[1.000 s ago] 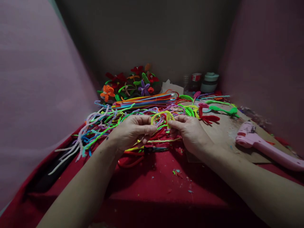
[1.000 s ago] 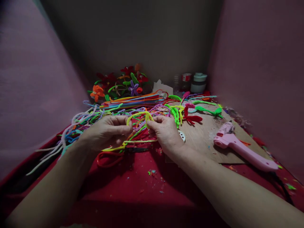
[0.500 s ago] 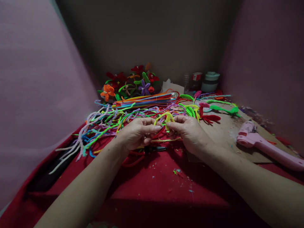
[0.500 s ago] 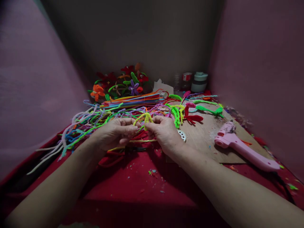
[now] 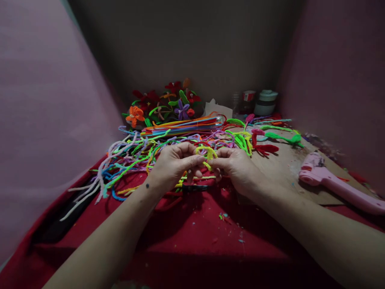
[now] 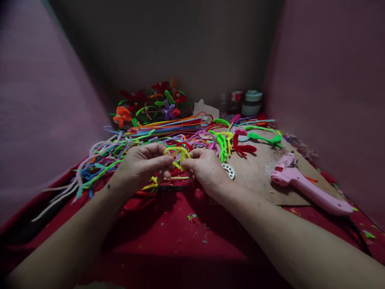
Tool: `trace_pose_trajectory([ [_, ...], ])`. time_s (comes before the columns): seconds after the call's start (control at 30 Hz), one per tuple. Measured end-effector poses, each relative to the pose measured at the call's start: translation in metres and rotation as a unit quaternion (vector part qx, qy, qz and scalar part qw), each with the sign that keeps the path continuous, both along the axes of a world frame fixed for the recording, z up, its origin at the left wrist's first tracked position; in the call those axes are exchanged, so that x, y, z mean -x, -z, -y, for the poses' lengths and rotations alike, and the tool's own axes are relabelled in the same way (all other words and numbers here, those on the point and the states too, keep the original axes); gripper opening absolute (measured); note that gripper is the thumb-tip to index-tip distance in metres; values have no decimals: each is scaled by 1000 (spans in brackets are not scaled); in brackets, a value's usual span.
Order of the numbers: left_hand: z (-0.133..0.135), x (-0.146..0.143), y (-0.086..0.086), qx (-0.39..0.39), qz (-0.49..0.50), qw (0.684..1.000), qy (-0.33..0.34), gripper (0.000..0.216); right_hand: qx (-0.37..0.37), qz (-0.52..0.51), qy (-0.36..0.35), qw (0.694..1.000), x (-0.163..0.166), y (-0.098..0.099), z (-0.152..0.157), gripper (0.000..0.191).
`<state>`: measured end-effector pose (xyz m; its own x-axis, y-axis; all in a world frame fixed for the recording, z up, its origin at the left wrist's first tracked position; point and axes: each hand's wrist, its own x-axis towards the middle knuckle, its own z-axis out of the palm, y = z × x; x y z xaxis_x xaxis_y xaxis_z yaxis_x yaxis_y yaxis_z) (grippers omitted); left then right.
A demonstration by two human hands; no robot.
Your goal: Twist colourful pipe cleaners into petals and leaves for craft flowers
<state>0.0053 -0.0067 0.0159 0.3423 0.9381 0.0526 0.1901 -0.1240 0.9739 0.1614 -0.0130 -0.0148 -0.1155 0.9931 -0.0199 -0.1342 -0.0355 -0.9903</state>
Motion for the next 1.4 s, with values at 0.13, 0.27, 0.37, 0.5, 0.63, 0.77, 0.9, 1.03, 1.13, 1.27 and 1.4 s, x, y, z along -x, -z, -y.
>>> trace_pose_trajectory([
  [0.13, 5, -4, 4, -124, -72, 989, -35, 14, 22, 16, -11, 1000, 0, -1, 2, 15],
  [0.27, 6, -3, 11, -308, -190, 932, -33, 9, 44, 16, -19, 999, 0, 0, 1, 15],
  [0.37, 6, -1, 14, -408, -245, 879, -23, 7, 64, 4, -27, 998, 0, 1, 0, 13],
  [0.5, 7, -3, 16, -434, -266, 861, -14, 8, 88, -7, -28, 996, 0, -1, 0, 10],
  [0.63, 9, -6, 14, -341, -263, 902, 24, 14, 78, -11, -33, 996, 0, 0, 0, 11],
  [0.77, 9, -8, 5, -94, -186, 976, 55, 15, 53, -44, -60, 996, -1, 3, -1, 11],
  [0.9, 5, -6, -2, 44, -97, 992, 71, 25, 48, -58, -74, 994, -1, 4, -1, 13],
  [1.03, 2, -4, 0, 59, -48, 996, 52, 21, 54, -82, -84, 992, -1, 5, -2, 13],
  [1.13, 1, -2, 5, 41, -23, 998, 34, 21, 55, -124, -96, 986, 0, 4, -1, 12],
  [1.27, 0, 1, 7, 54, 27, 997, 39, 21, 48, -166, -140, 975, 1, 3, 1, 16],
  [1.4, 1, 0, 7, 118, 73, 987, 86, 23, 46, -144, -139, 979, 1, 1, 2, 21],
])
